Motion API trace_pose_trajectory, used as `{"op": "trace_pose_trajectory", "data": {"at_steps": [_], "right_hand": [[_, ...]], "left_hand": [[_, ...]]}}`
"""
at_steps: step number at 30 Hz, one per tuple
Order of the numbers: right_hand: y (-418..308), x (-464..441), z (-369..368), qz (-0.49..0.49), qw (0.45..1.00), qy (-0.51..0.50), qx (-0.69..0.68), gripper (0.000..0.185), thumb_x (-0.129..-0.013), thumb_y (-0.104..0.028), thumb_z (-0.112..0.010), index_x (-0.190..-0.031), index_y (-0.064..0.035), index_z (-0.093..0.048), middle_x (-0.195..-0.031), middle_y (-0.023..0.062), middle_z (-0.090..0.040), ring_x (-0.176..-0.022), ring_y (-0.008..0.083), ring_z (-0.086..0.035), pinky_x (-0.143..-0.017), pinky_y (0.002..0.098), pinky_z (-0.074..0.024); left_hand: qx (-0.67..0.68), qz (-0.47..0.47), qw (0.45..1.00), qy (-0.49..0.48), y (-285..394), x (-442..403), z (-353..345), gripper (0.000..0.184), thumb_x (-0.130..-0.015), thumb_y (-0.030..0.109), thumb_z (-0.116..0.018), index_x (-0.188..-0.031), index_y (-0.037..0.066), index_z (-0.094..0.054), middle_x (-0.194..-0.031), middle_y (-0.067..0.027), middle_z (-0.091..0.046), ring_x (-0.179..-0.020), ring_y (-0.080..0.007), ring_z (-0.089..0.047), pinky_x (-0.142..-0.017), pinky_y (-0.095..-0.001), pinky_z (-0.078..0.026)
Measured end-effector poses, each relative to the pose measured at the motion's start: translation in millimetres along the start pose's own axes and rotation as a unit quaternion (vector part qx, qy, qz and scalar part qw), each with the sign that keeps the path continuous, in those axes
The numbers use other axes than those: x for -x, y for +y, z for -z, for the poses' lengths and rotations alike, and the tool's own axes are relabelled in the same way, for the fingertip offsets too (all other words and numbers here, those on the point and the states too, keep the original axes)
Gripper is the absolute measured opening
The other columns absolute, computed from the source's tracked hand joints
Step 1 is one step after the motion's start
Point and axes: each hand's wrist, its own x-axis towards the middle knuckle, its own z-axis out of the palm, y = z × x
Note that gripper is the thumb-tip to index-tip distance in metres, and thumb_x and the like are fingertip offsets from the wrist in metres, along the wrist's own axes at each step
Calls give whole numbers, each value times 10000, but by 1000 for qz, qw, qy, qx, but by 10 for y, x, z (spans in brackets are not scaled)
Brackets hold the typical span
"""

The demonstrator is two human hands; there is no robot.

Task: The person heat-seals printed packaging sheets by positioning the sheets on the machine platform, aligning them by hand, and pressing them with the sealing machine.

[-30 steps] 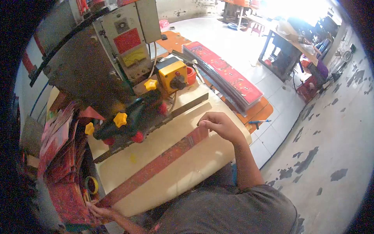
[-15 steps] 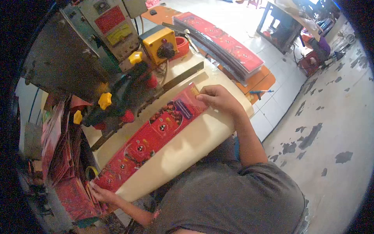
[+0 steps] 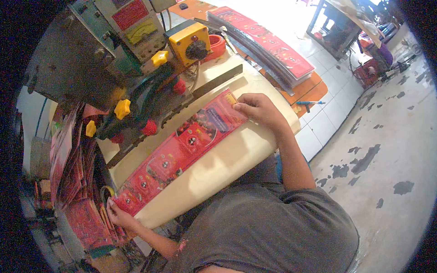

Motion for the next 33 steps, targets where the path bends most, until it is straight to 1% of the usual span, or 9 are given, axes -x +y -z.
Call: {"op": "trace_pose_trajectory", "data": {"at_steps": [6, 9, 15, 20, 22, 24, 27, 31, 33], "right_hand": [[171, -49, 27, 6, 1000, 3, 4, 277, -978, -306, -684, -914, -37, -699, -683, -49, -560, -594, 53, -491, -519, 252, -392], [303, -109, 39, 24, 1000, 2, -17, 286, -986, -316, -671, -909, -41, -685, -679, -52, -551, -590, 49, -484, -513, 253, -388], [171, -23, -9, 26, 999, 19, -26, 276, -1025, -261, -628, -879, -28, -644, -735, -78, -527, -663, 32, -435, -589, 233, -361], [210, -41, -34, 65, 996, 52, 40, 298, -1028, -262, -626, -873, -8, -641, -721, -71, -512, -677, 40, -427, -604, 247, -379], [210, -54, -41, 80, 994, 59, 48, 305, -1025, -263, -627, -870, 0, -641, -708, -57, -515, -675, 51, -436, -607, 257, -386], [192, -48, -34, 71, 990, 76, 90, 317, -986, -293, -635, -880, 4, -671, -696, 79, -614, -649, 141, -534, -642, 335, -461], [147, -42, -43, 69, 989, 85, 103, 300, -982, -282, -639, -889, 1, -677, -696, 89, -621, -654, 140, -541, -643, 332, -463], [78, -24, -72, 83, 987, 85, 107, 284, -977, -264, -647, -890, 5, -675, -696, 91, -622, -652, 138, -543, -639, 327, -463], [77, -18, -92, 73, 990, 96, 75, 298, -1001, -233, -621, -839, 17, -639, -652, 10, -505, -650, 87, -452, -595, 293, -398]], "left_hand": [[20, -10, 999, 30, 112, 19, -42, 405, -1035, 321, -609, -1221, -32, -679, -1153, -98, -686, -986, -194, -604, -917, -329, -471], [51, 24, 998, 25, 18, -11, -49, 385, -1022, 307, -637, -1223, -19, -674, -1124, -71, -664, -945, -160, -572, -860, -303, -462], [56, 15, 998, 1, -121, -48, -26, 373, -1024, 280, -633, -1213, -41, -657, -1132, -90, -672, -981, -173, -591, -886, -312, -473], [73, 17, 997, -4, -122, -38, -63, 354, -1036, 262, -607, -1194, -52, -653, -1138, -116, -683, -1013, -197, -620, -926, -327, -485], [62, 29, 997, -26, -99, -22, -48, 346, -1037, 249, -602, -1190, -58, -652, -1119, -117, -688, -1011, -203, -632, -942, -336, -490], [52, 14, 998, -27, -176, -40, -51, 345, -1035, 245, -606, -1176, -68, -650, -1104, -115, -692, -997, -202, -636, -936, -337, -496], [56, 28, 998, -24, -158, -34, -54, 329, -1032, 238, -610, -1161, -60, -658, -1072, -111, -697, -976, -198, -633, -919, -333, -498], [12, 33, 999, -23, 12, 20, -33, 306, -1024, 235, -617, -1129, -46, -675, -1021, -111, -701, -935, -195, -624, -883, -333, -498], [13, 18, 1000, -14, -45, 2, -84, 307, -1014, 250, -628, -1102, -39, -684, -986, -110, -699, -902, -202, -621, -856, -347, -496]]}}
